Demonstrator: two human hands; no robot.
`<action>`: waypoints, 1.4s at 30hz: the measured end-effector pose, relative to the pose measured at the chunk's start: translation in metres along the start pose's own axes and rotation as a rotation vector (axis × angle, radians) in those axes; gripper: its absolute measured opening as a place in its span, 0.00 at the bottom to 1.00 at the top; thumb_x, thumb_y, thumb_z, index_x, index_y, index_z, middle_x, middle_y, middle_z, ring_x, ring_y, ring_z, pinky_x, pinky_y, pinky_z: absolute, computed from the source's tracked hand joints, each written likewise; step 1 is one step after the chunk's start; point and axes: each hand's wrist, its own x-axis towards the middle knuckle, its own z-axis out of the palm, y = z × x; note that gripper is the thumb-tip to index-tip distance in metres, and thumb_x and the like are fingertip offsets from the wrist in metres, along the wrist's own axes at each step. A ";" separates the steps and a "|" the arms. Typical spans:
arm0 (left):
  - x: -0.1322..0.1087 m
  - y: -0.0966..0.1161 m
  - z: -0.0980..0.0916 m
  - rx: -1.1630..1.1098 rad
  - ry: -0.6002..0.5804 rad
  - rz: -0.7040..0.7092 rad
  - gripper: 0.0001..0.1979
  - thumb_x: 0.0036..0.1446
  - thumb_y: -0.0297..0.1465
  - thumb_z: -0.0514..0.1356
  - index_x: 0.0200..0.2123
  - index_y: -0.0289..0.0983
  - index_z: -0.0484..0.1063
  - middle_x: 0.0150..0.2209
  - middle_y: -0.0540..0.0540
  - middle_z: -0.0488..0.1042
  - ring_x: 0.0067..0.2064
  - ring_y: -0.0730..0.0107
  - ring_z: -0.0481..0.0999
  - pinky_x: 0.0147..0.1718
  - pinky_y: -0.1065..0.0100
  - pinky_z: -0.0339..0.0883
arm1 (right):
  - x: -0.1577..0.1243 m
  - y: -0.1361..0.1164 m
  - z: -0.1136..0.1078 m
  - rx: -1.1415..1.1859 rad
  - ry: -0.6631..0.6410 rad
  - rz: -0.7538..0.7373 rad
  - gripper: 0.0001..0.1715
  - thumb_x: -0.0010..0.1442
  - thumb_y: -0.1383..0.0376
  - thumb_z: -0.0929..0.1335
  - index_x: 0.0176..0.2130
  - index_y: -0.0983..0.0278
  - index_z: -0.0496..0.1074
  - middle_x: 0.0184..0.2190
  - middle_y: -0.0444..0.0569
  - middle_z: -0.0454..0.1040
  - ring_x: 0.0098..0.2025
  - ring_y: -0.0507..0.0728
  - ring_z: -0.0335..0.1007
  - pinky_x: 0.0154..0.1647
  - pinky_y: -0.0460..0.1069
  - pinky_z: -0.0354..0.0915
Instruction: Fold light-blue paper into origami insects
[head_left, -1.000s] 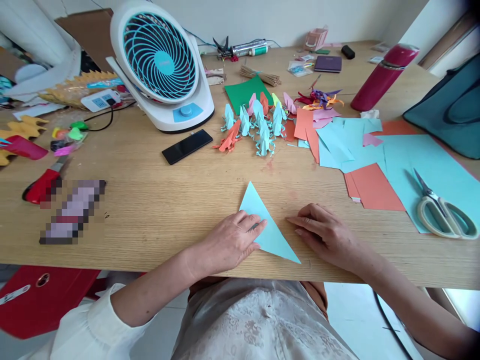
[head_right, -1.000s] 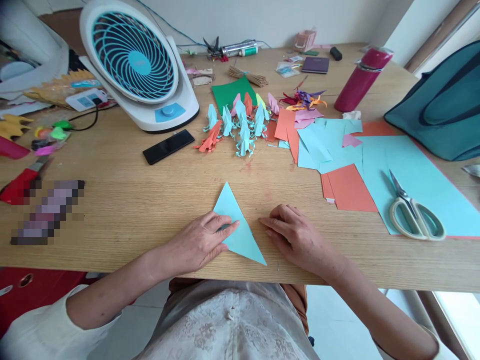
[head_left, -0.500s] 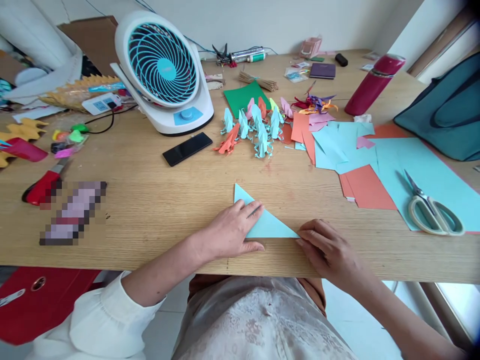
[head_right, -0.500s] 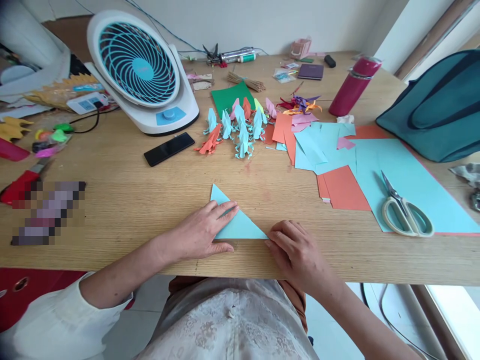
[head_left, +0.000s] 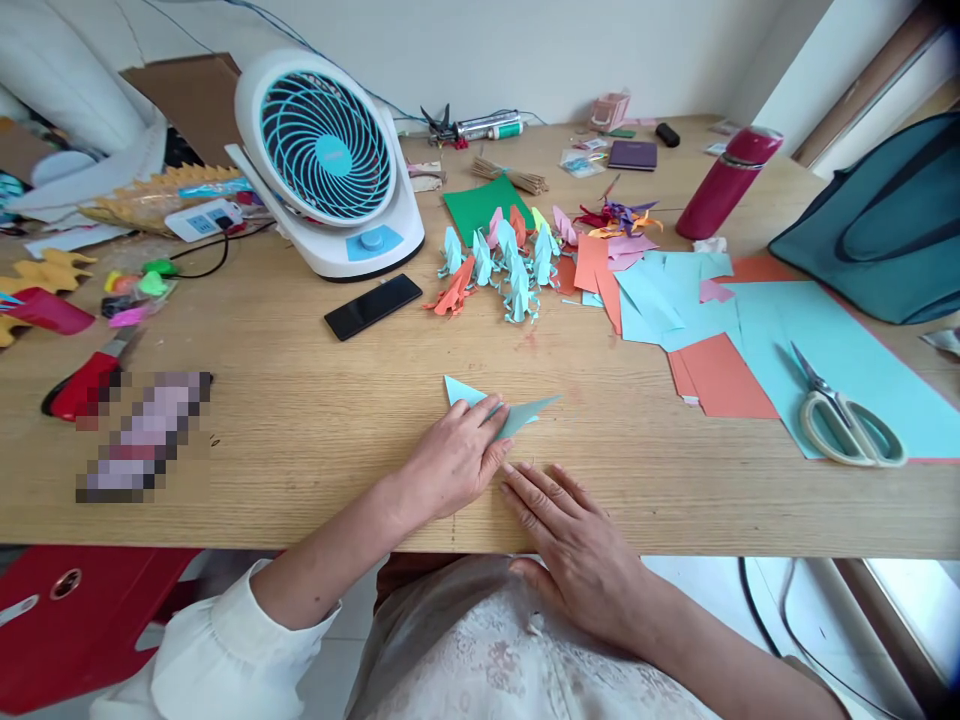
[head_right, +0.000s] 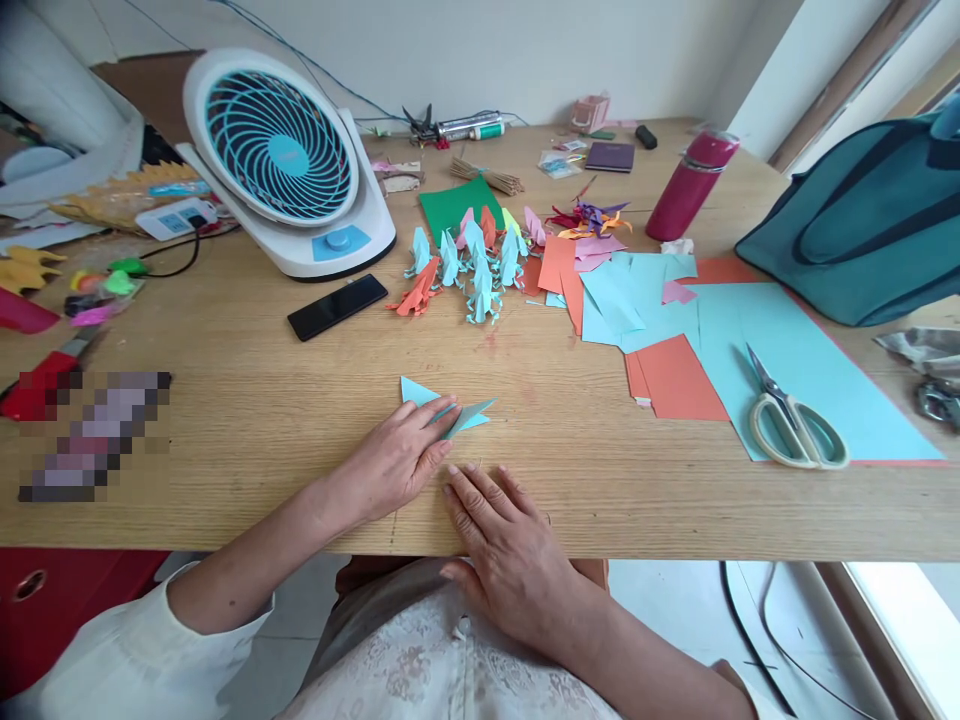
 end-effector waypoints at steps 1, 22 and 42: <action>-0.001 -0.002 -0.001 -0.017 0.013 0.020 0.23 0.71 0.35 0.43 0.59 0.28 0.66 0.61 0.35 0.67 0.61 0.54 0.66 0.57 0.54 0.62 | -0.002 -0.001 0.001 -0.044 -0.007 0.002 0.33 0.68 0.56 0.61 0.65 0.73 0.58 0.68 0.57 0.55 0.69 0.63 0.49 0.67 0.61 0.50; 0.045 -0.008 -0.018 -0.015 -0.156 -0.008 0.27 0.47 0.42 0.71 0.47 0.37 0.71 0.48 0.41 0.71 0.52 0.50 0.68 0.51 0.52 0.61 | 0.026 0.079 -0.046 0.208 0.149 0.439 0.16 0.68 0.63 0.61 0.52 0.62 0.71 0.46 0.52 0.75 0.42 0.58 0.75 0.36 0.51 0.67; 0.073 -0.023 -0.036 -0.727 -0.221 -0.216 0.07 0.50 0.34 0.66 0.29 0.36 0.80 0.26 0.52 0.76 0.28 0.74 0.69 0.25 0.73 0.55 | 0.069 0.125 -0.032 0.951 -0.177 0.461 0.19 0.58 0.51 0.70 0.33 0.66 0.73 0.21 0.40 0.62 0.23 0.48 0.53 0.22 0.45 0.49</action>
